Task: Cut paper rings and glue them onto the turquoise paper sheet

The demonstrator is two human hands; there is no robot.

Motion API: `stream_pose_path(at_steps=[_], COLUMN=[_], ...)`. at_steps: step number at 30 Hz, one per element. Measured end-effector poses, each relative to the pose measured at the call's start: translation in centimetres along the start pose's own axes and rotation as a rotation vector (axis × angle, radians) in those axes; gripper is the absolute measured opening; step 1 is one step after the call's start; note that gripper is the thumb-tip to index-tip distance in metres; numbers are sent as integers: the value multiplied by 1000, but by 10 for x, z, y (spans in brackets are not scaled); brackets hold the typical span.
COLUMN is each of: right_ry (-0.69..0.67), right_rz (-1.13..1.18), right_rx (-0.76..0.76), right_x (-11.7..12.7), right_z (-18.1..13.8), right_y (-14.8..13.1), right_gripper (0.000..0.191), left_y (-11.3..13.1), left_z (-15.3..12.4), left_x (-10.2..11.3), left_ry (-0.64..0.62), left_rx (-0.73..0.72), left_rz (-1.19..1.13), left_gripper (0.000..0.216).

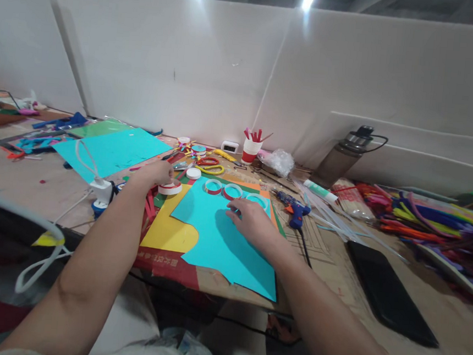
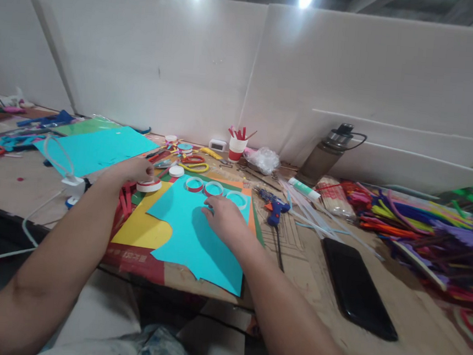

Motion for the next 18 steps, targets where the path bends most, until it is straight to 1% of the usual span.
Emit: stream_pose_path(at_steps=[4,8,9,11,14,16,18], right_ry=[6,66,84,104,102,123,167], right_rz=[33,159,205,305,456,541,608], right_rx=[35,50,45,38,40,34,21], right_x=[-5,-8,-7,-5,1,5,6], right_z=[2,4,4,7,13,21,29], right_y=[3,1,-1,-8,-21,-29,-33], right_gripper=[20,19,19,20,19,21,25], left_y=[-2,3,6,14,32,44,55], left_z=[1,-5,-7,-9,-10,-10,-9], left_x=[3,4,3,0,-7,-12,-16], left_ry=[8,31,25,-17,-111,-187,-234], left_rx=[-37,-109,-128,-164,-330,-415,-453], left_rz=[-81,-228,-304,-551,-934,-1108,-1236], left_gripper=[17,16,15,12,14,9,7])
Point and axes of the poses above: each hand's wrist, its own z-axis towards the middle knuckle, its own x-axis out of the back of the hand, y = z × x, the point moved 2 cm from there along z, towards the middle knuckle, and after that the axes turned 10 degrees about -y, right-handed, at the moved point
